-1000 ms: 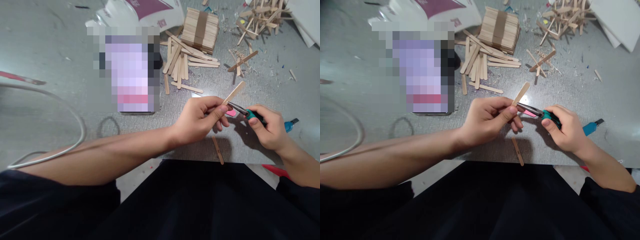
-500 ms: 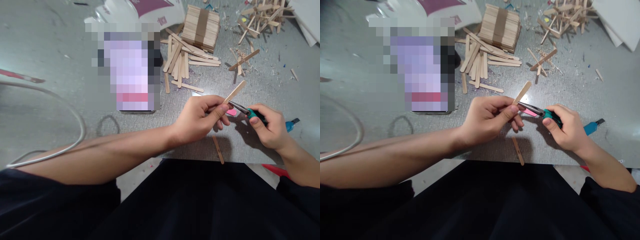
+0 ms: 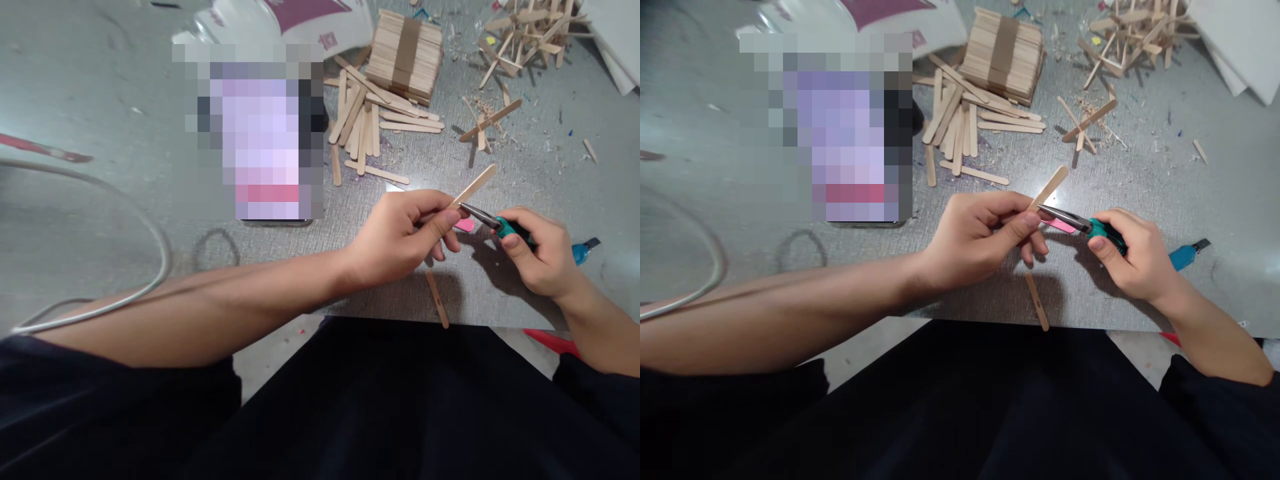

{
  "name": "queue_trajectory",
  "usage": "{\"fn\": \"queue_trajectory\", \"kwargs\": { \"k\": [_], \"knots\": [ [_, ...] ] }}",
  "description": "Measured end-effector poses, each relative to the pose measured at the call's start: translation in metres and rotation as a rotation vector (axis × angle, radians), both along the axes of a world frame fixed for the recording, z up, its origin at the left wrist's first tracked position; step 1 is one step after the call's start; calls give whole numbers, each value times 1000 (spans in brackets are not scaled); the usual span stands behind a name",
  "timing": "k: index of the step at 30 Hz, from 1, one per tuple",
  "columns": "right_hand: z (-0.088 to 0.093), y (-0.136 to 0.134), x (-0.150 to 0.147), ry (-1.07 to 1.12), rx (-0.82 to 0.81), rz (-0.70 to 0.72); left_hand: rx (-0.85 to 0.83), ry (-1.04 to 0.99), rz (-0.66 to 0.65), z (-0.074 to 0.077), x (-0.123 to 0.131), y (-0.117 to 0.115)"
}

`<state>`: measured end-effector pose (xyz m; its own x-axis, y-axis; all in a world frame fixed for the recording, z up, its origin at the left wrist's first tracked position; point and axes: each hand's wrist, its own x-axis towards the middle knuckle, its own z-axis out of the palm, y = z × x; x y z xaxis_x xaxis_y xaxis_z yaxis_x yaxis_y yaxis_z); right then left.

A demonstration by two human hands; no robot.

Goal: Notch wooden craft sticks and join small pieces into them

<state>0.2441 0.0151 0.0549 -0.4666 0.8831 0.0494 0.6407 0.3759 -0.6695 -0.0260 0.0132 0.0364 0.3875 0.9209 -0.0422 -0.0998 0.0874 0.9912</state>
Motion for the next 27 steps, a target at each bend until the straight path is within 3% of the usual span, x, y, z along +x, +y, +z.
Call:
{"fn": "queue_trajectory", "kwargs": {
  "k": [11, 17, 27],
  "knots": [
    [3, -4, -4, -28, 24, 3, -8, -26, -17, -1, 0, -1],
    [2, -5, -6, -67, 67, -22, 75, 22, 116, -3, 0, 0],
    [0, -6, -5, -83, 83, 7, -200, -128, 47, 3, -1, 8]
  ]
}}
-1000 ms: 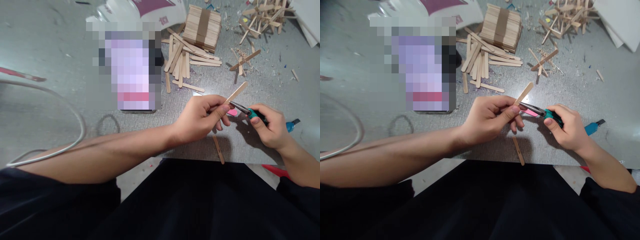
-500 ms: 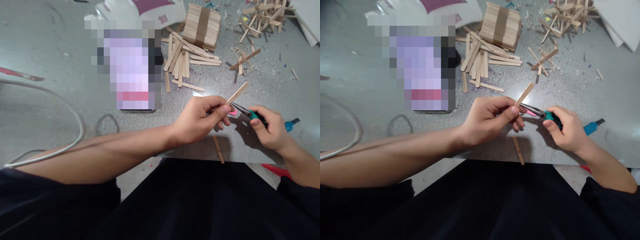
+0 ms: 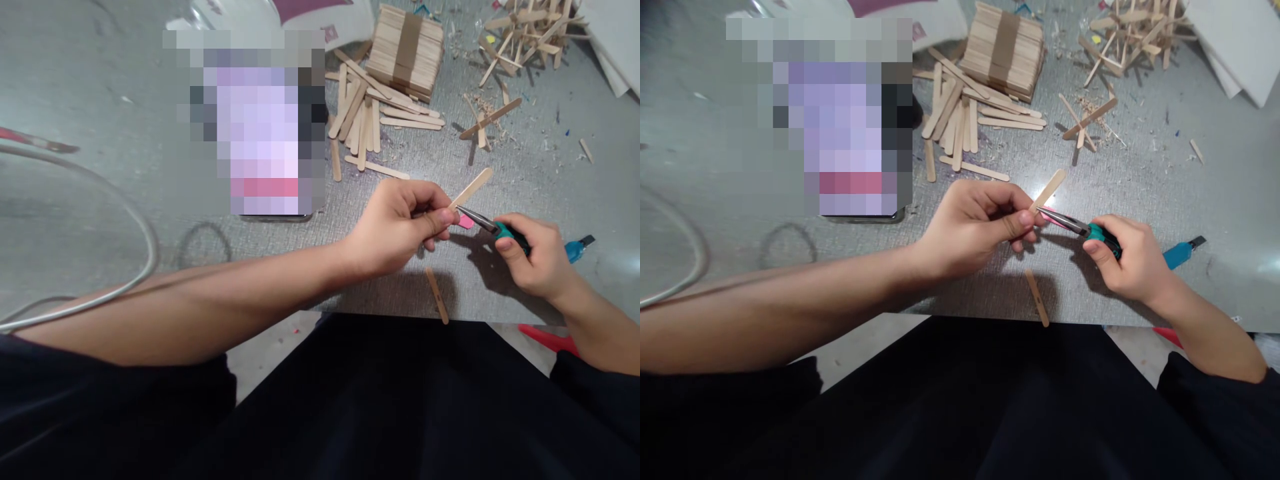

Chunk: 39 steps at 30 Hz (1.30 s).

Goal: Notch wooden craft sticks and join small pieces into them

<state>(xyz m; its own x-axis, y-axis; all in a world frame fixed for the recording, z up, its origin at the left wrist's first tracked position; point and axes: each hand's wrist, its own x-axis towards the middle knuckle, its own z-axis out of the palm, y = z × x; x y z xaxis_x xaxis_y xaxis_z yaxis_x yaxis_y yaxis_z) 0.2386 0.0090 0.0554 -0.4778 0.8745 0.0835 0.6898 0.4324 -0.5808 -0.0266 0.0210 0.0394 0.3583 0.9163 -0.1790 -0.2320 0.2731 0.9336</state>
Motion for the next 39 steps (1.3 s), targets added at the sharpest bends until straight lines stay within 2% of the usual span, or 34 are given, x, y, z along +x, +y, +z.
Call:
{"fn": "queue_trajectory", "kwargs": {
  "k": [5, 15, 23, 27, 33, 39],
  "knots": [
    [1, 3, 2, 3, -21, 9, -37, -23, -30, 0, 0, 2],
    [4, 6, 4, -4, -9, 25, 11, -47, -112, -1, -4, 8],
    [2, 9, 7, 23, -53, 61, -32, -97, -142, -1, -5, 7],
    [3, 10, 8, 17, -10, 73, -64, -111, -154, -1, -3, 8],
    [-1, 2, 4, 48, 50, 67, -144, -203, -186, 0, -3, 8],
    [-5, 4, 6, 106, 64, 135, -165, -341, -294, -1, -5, 7]
  ]
}}
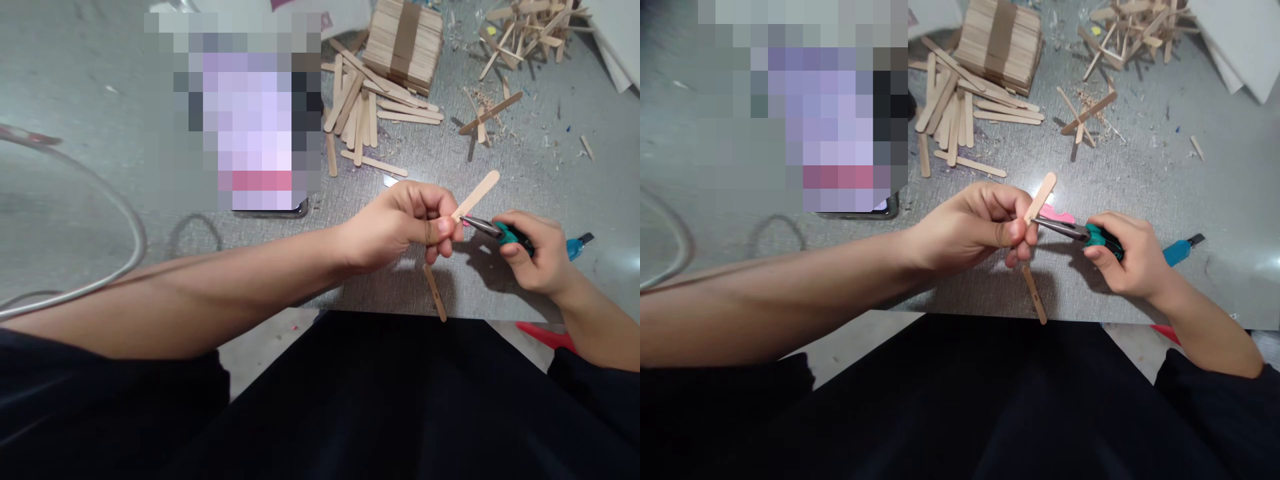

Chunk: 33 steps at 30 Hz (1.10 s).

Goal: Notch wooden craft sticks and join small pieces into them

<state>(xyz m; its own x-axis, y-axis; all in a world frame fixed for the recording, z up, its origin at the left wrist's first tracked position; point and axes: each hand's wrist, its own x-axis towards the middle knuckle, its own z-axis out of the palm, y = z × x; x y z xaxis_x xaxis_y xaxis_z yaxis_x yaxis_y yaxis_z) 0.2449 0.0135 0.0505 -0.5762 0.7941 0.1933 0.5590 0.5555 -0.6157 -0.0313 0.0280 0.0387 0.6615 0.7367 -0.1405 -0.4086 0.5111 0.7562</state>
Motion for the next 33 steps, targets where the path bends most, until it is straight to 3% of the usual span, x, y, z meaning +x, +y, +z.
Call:
{"fn": "queue_trajectory", "kwargs": {
  "k": [5, 7, 13, 18, 23, 28, 31, 33],
  "knots": [
    [-1, 2, 1, 18, 15, 41, -9, -47, -59, 1, -1, -1],
    [-1, 2, 1, -7, 64, 24, 3, -15, -24, 1, -1, -1],
    [-5, 2, 2, -148, 338, -80, 109, 234, 191, 3, -2, -1],
    [-8, 6, 4, -267, 574, -128, 43, 239, 188, 3, 0, -2],
    [-7, 7, 8, -341, 820, -145, -85, 123, 130, 3, 2, -4],
    [-7, 10, 16, -336, 816, -180, -183, -72, 59, 4, 0, -4],
    [-6, 15, 16, -296, 895, -178, -126, -76, 72, 7, 0, -4],
    [-5, 17, 13, -264, 817, -161, -52, -6, 119, 8, 1, -4]
  ]
}}
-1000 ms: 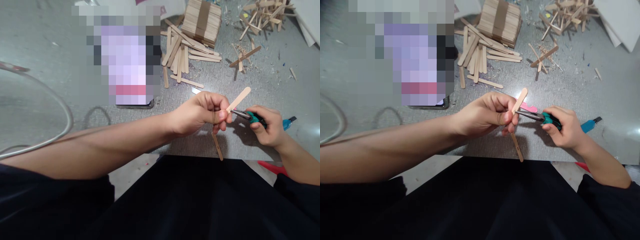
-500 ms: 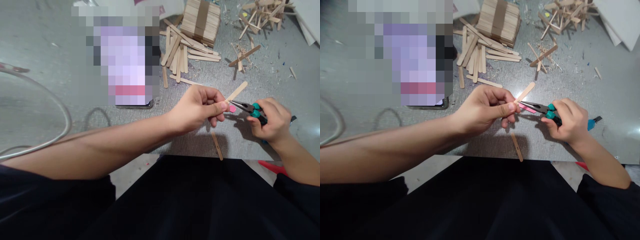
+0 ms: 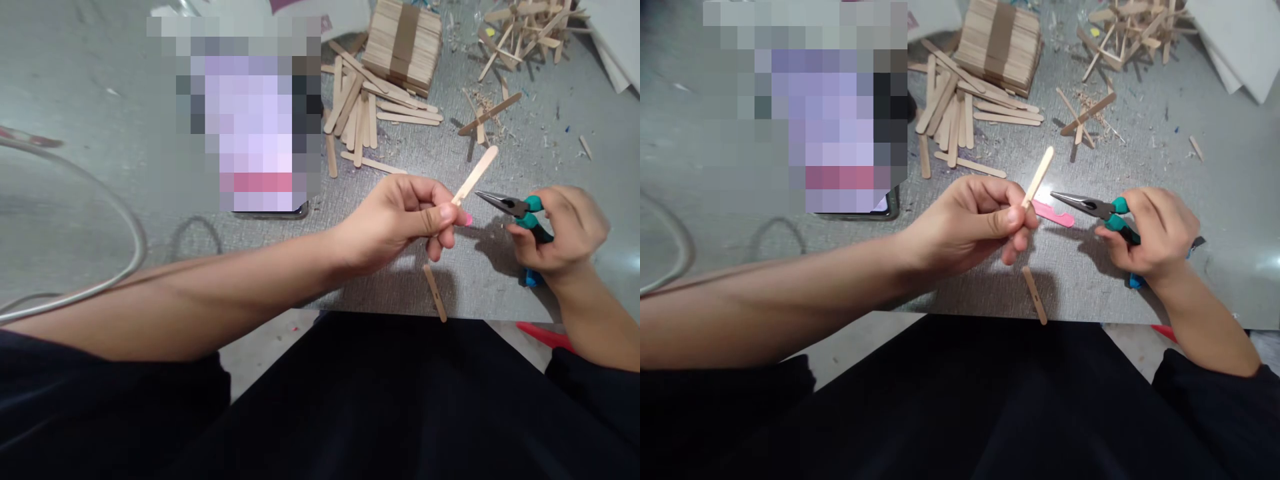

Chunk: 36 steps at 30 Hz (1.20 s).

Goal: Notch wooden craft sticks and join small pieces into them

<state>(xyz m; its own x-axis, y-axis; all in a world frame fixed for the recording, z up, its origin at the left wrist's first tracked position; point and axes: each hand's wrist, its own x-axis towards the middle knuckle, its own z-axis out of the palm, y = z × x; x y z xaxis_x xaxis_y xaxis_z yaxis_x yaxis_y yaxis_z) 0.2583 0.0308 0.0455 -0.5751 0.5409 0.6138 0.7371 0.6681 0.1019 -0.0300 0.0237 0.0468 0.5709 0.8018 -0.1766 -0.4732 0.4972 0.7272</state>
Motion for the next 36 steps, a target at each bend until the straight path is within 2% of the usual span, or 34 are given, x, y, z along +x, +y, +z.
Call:
{"fn": "queue_trajectory", "kwargs": {
  "k": [5, 10, 20, 25, 36],
  "knots": [
    [2, -4, -8, 150, -325, 35, 100, 178, 111, -2, 3, -3],
    [5, -12, -13, 212, -538, 28, 116, 231, 90, -5, 3, -3],
    [4, -13, -16, 243, -608, 39, 98, 183, 10, -6, 3, -4],
    [2, -11, -16, 260, -603, 70, 88, 141, 15, -8, 4, -5],
    [1, -11, -17, 263, -619, 75, -16, -30, -125, -11, 2, -4]
  ]
}}
